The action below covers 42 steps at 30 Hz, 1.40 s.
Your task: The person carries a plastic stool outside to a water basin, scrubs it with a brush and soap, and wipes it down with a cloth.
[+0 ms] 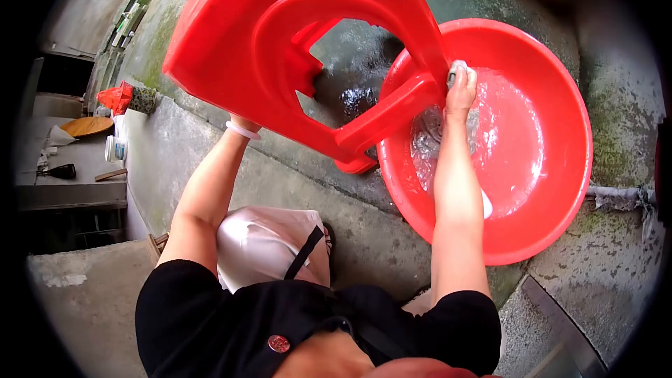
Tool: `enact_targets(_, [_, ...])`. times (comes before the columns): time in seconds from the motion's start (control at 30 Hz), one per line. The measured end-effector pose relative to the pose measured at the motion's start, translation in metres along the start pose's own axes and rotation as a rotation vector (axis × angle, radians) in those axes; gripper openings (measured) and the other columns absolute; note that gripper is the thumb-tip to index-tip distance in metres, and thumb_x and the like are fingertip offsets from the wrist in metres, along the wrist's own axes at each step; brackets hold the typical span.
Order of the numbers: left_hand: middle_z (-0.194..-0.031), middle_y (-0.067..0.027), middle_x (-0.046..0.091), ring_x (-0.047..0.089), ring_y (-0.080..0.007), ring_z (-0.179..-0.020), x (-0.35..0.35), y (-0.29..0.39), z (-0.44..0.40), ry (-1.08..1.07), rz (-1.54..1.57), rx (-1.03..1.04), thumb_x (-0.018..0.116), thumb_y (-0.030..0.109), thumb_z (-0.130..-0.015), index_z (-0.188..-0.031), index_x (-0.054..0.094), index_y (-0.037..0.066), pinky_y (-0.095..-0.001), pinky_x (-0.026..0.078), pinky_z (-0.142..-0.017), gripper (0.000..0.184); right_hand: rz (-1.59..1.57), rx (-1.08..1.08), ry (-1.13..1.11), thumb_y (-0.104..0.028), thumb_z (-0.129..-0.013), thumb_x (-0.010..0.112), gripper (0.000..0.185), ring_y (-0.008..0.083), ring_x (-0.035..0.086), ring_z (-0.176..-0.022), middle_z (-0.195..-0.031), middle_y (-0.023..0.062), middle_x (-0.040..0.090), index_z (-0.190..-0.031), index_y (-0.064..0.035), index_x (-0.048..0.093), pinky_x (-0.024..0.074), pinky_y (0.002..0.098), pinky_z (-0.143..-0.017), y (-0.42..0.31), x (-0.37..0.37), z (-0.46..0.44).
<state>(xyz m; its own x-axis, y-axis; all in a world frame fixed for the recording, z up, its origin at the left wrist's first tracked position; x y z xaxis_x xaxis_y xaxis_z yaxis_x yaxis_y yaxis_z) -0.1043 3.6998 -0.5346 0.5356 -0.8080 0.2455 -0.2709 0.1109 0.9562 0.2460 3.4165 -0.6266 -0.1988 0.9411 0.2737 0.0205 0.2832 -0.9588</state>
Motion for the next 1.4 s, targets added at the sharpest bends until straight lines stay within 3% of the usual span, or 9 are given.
enact_targets(0.1, [-0.127,-0.008,0.052,0.05,-0.0242,-0.115,0.004,0.002,-0.002,0.014,-0.128,0.043,0.051,0.033,-0.091,-0.127,0.048,0.009,-0.0397,0.041,-0.097,0.043,-0.16,-0.246,-0.185,-0.016,-0.094,0.053,0.015,0.0062,0.052,-0.08,-0.089,0.0008,0.059,-0.103,-0.0042,0.058,0.0438,0.0225,-0.07,-0.075,0.046,0.014])
enact_targets(0.17, [-0.126,-0.0081,0.053,0.05,-0.0243,-0.115,0.004,0.004,-0.002,0.026,-0.265,0.081,0.051,0.032,-0.091,-0.126,0.048,0.009,-0.0396,0.041,-0.097,0.043,-0.303,-0.212,-0.227,-0.013,-0.089,0.06,0.019,0.0154,0.057,-0.087,-0.097,0.0081,0.062,-0.103,-0.0002,0.058,0.046,0.0294,-0.077,-0.122,0.073,0.025])
enact_targets(0.3, [-0.126,-0.0083,0.053,0.051,-0.0244,-0.114,0.011,0.009,-0.008,0.028,-0.552,0.177,0.053,0.032,-0.09,-0.126,0.049,0.009,-0.0396,0.041,-0.096,0.043,-0.004,-0.918,-0.188,-0.021,-0.089,0.06,0.033,0.0281,0.057,-0.102,-0.111,0.0141,0.062,-0.114,0.0009,0.056,0.0429,0.0353,-0.091,-0.182,0.117,0.02])
enact_targets(0.43, [-0.125,-0.0086,0.054,0.052,-0.0245,-0.113,0.018,0.011,-0.01,0.027,-0.789,0.247,0.054,0.031,-0.089,-0.125,0.05,0.008,-0.0395,0.042,-0.095,0.042,0.055,-0.387,-0.408,-0.046,-0.093,0.046,0.053,0.0282,0.056,-0.109,-0.114,0.0165,0.061,-0.12,-0.0011,0.055,0.0406,0.0333,-0.094,-0.156,0.121,-0.032])
enact_targets(0.57, [-0.124,-0.0088,0.055,0.052,-0.0246,-0.112,0.026,0.014,-0.01,0.028,-0.982,0.331,0.056,0.03,-0.088,-0.124,0.051,0.008,-0.0395,0.042,-0.095,0.042,-0.107,0.114,-0.557,-0.029,-0.095,0.043,0.04,0.0213,0.056,-0.109,-0.115,0.0117,0.062,-0.113,0.0019,0.06,0.0392,0.0304,-0.095,-0.037,0.08,-0.086])
enact_targets(0.83, [-0.122,-0.0092,0.056,0.054,-0.0247,-0.111,0.049,0.029,0.0,0.054,-1.357,0.484,0.059,0.029,-0.087,-0.122,0.052,0.007,-0.0393,0.043,-0.093,0.041,-0.235,-0.262,-0.204,-0.019,-0.093,0.05,0.031,0.0253,0.059,-0.098,-0.11,0.0171,0.062,-0.107,0.0063,0.061,0.043,0.0331,-0.091,-0.106,0.079,-0.006])
enact_targets(0.97, [-0.121,-0.0095,0.057,0.054,-0.0248,-0.11,0.055,0.036,0.003,0.06,-1.468,0.509,0.06,0.028,-0.086,-0.121,0.053,0.007,-0.0393,0.044,-0.093,0.041,0.09,-0.782,0.059,-0.013,-0.092,0.051,0.027,0.0301,0.054,-0.101,-0.108,0.018,0.059,-0.11,0.0049,0.059,0.0439,0.0373,-0.089,-0.149,0.105,0.085])
enact_targets(1.27, [-0.116,-0.0096,0.06,0.059,-0.0209,-0.101,0.043,0.024,0.0,0.11,-0.909,0.396,0.061,0.026,-0.086,-0.117,0.056,0.007,-0.0359,0.049,-0.084,0.036,0.334,-1.242,-0.364,-0.022,-0.078,0.065,0.023,0.0209,0.052,-0.097,-0.107,-0.0012,0.064,-0.1,-0.0146,0.064,0.0357,0.0369,-0.086,-0.184,0.163,0.14])
enact_targets(1.4, [-0.119,-0.009,0.058,0.058,-0.0234,-0.105,0.044,0.012,-0.004,0.137,0.026,0.112,0.047,0.043,-0.092,-0.125,0.048,0.009,-0.0394,0.048,-0.089,0.048,0.422,-1.314,-0.222,-0.018,-0.085,0.061,0.016,0.0217,0.055,-0.093,-0.103,0.0024,0.066,-0.1,-0.012,0.064,0.0372,0.0352,-0.089,-0.203,0.154,0.102])
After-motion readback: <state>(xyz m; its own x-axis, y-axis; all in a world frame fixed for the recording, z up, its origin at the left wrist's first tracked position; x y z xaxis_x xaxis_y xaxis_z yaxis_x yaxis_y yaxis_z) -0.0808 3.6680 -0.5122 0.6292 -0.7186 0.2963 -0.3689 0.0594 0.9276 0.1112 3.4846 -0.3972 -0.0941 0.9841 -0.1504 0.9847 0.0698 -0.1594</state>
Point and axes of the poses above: each hand's wrist, its own z-axis away from the middle knuckle, its own x-axis out of the palm, y = z × x, the point moved 3 cm from there along -z, towards the middle knuckle
